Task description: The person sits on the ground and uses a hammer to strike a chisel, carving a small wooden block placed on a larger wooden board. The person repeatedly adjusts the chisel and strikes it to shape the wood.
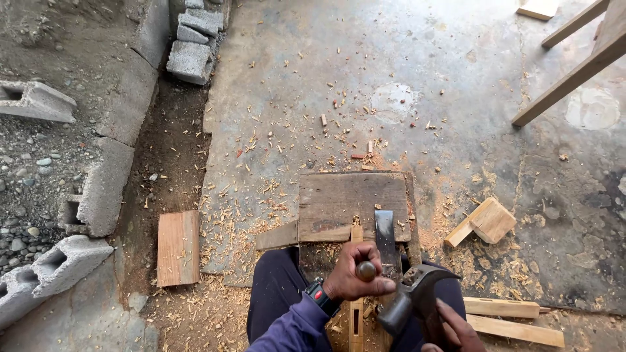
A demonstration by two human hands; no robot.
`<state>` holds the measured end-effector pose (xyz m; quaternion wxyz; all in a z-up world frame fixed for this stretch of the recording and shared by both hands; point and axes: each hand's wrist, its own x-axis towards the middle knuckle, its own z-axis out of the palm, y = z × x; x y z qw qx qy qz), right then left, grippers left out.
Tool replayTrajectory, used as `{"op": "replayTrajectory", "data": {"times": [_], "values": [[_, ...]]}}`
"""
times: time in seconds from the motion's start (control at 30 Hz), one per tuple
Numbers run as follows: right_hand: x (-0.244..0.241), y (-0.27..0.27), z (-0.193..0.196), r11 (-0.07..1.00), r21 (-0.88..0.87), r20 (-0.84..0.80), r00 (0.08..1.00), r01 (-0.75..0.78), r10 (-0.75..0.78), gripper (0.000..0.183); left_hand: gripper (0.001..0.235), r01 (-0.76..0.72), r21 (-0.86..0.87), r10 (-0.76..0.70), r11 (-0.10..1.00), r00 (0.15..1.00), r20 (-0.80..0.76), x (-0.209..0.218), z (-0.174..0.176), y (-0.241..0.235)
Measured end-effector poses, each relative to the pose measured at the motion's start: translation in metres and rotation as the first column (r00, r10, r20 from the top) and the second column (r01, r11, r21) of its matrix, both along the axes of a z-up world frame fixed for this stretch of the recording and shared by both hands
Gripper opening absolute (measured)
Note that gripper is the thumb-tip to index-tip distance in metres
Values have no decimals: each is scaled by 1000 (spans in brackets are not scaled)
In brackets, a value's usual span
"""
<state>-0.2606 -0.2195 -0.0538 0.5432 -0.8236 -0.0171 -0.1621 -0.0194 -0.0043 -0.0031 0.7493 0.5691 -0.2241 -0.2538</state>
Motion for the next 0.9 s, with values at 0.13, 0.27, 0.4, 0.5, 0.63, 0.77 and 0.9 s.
{"op": "replayTrajectory", "data": {"times": [0.13,0.27,0.4,0.5,0.63,0.77,0.9], "values": [[39,15,31,999,-37,-107,994,5,-9,67,39,72,12,-73,997,985,154,-13,8,6],[40,20,40,997,-75,-248,968,8,-26,64,33,70,-25,-62,997,968,244,-13,-16,1],[45,10,34,993,-119,-413,909,4,-53,64,30,15,59,-27,998,976,215,-9,-26,0],[43,-9,-5,993,-103,-254,967,-65,37,68,32,-152,81,150,985,988,31,10,-22,-8],[-47,-77,-206,973,225,-125,990,-40,70,55,34,-302,23,303,953,950,-72,29,-16,-21],[-132,-134,-403,557,794,-402,898,243,181,51,34,-248,-134,276,959,921,275,32,21,-8],[-117,-151,-392,449,587,-792,592,674,147,55,32,-227,-104,222,968,973,-59,33,28,-9]]}}
